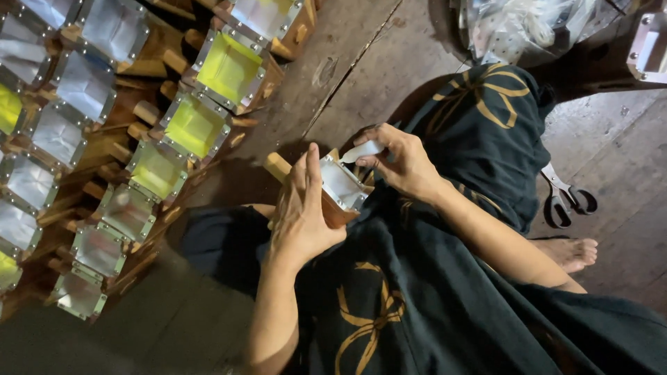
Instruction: Applying glue to the joints of small wooden frames and assembling them into boxes or lanterns.
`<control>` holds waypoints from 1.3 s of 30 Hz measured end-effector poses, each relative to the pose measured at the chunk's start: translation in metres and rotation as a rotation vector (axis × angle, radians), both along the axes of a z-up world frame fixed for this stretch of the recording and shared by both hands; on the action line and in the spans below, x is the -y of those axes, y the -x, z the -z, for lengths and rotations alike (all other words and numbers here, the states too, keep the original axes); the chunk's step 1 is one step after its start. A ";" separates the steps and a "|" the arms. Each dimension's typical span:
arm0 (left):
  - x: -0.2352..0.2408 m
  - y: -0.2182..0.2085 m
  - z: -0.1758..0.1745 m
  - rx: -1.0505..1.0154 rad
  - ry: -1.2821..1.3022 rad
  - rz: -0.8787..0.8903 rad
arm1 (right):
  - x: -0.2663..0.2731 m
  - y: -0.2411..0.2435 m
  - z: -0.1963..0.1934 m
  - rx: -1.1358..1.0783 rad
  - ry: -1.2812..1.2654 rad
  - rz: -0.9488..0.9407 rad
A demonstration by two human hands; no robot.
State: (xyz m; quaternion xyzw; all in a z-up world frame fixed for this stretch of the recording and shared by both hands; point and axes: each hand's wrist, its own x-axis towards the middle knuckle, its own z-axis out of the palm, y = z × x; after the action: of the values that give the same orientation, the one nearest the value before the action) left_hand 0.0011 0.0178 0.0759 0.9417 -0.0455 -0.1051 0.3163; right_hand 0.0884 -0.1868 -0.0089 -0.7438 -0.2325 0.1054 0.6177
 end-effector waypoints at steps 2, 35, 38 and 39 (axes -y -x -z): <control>-0.003 -0.002 0.001 -0.032 0.057 0.013 | -0.004 0.001 0.002 0.066 0.015 -0.011; -0.005 0.001 0.007 -0.089 0.041 -0.047 | 0.002 0.002 -0.005 0.164 0.095 -0.027; -0.009 0.009 0.008 -0.036 0.062 -0.047 | 0.027 0.008 -0.010 0.080 0.193 0.045; -0.009 0.010 0.007 -0.038 0.065 -0.049 | 0.031 0.011 -0.012 0.079 0.196 0.043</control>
State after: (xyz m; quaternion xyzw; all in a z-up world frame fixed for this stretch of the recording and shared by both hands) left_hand -0.0084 0.0267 0.0690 0.9297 -0.0198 -0.1135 0.3499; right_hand 0.0772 -0.2178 0.0035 -0.8091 -0.2292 0.0850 0.5345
